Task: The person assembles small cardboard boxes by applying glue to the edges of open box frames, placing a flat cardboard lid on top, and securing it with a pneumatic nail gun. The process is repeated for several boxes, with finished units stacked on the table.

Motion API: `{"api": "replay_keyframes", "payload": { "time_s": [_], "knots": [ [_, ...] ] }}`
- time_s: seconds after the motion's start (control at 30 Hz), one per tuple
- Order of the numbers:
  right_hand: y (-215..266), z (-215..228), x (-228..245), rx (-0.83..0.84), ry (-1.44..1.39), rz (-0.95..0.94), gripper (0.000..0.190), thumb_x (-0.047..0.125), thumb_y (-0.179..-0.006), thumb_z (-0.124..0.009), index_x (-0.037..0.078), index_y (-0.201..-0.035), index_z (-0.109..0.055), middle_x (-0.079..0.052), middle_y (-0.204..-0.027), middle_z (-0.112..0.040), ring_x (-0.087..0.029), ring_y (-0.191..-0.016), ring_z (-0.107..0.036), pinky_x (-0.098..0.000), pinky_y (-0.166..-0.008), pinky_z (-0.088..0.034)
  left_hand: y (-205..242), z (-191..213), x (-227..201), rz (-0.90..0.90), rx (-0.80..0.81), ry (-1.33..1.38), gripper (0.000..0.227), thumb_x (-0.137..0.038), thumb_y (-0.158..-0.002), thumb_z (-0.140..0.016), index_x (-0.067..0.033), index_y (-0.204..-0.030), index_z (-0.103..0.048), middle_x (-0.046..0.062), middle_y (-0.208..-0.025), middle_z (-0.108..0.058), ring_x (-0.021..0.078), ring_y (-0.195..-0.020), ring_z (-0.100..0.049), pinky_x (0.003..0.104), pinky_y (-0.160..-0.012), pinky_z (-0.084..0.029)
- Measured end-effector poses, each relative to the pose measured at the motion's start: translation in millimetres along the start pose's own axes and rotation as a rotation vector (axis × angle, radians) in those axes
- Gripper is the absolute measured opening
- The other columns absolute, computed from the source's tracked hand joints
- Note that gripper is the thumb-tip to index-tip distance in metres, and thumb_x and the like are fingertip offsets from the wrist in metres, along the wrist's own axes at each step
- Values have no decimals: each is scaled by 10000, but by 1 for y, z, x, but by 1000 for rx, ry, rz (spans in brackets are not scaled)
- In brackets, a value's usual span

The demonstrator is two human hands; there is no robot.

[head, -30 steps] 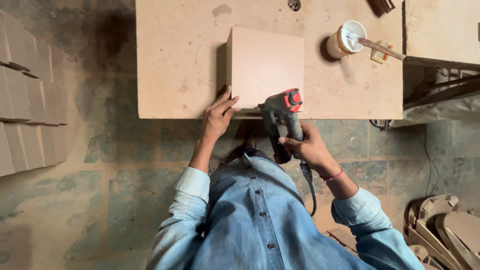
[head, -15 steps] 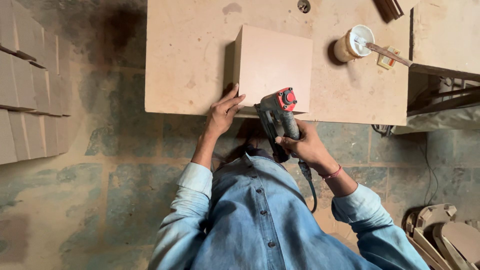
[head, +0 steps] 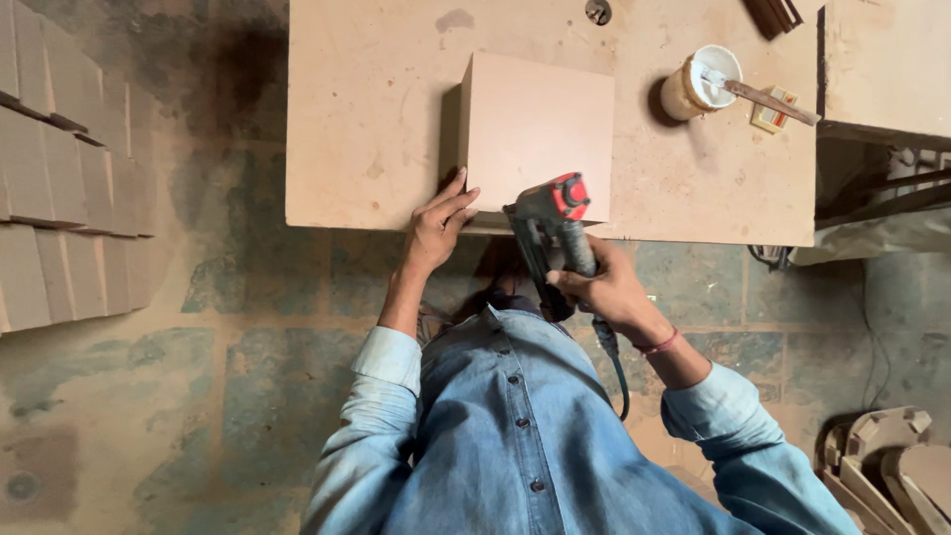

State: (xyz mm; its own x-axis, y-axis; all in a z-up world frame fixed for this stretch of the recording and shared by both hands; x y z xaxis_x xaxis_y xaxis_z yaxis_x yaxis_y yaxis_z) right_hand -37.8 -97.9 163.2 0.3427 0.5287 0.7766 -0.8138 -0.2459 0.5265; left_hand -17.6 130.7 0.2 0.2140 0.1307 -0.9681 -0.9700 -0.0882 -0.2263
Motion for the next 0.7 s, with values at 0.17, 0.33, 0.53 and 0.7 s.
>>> {"api": "replay_keyframes", "payload": {
  "time_s": [0.17, 0.33, 0.53, 0.7],
  "knots": [
    [2, 62, -40, -226, -240, -53, 316, 63, -863, -729, 47, -1169, -655, -14, -717, -602, -112, -571, -596, -263, -483, -431, 2, -1, 3, 75, -20, -69, 325, 13, -965, -661, -95, -1267, -714, 140, -1496, -577, 285, -1303, -654, 348, -1014, -604],
    [-38, 156, -125, -372, -664, -3, 243, 107, -954, -674, -13, -1161, -633, -25, -746, -562, -130, -599, -570, -264, -545, -477, 12, -7, 4, -36, -92, -133, 335, -63, -983, -671, -66, -1318, -695, 175, -1502, -583, 308, -1353, -620, 372, -1035, -566],
    [-117, 246, -261, -332, -1127, -41, 198, 75, -963, -642, -61, -1106, -627, -69, -787, -606, -155, -617, -586, -253, -608, -497, 27, -19, 39, 194, -285, 243, 833, -604, -1043, -452, -46, -1636, -277, 161, -1610, -449, 256, -1464, -440, 408, -1221, -319],
    [-142, 305, -313, -642, -569, -177, 192, 113, -931, -673, -35, -1053, -669, -122, -880, -662, -234, -704, -594, -382, -621, -446, -8, -21, 63, 509, -256, 390, 769, -551, -1047, -414, -37, -1609, -310, 95, -1659, -357, 193, -1510, -318, 384, -1226, -223]
  ]
}}
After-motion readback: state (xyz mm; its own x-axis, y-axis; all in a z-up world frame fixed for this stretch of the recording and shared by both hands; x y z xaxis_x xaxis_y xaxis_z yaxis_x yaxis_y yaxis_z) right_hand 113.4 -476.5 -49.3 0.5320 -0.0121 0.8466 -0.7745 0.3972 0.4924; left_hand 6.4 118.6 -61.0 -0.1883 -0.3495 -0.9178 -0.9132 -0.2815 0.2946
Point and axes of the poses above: each hand's wrist, its own y-axis away from the middle knuckle, its own z-axis out of the back of the hand, x = y × z, the point moved 5 cm from there along -y, towards the middle knuckle
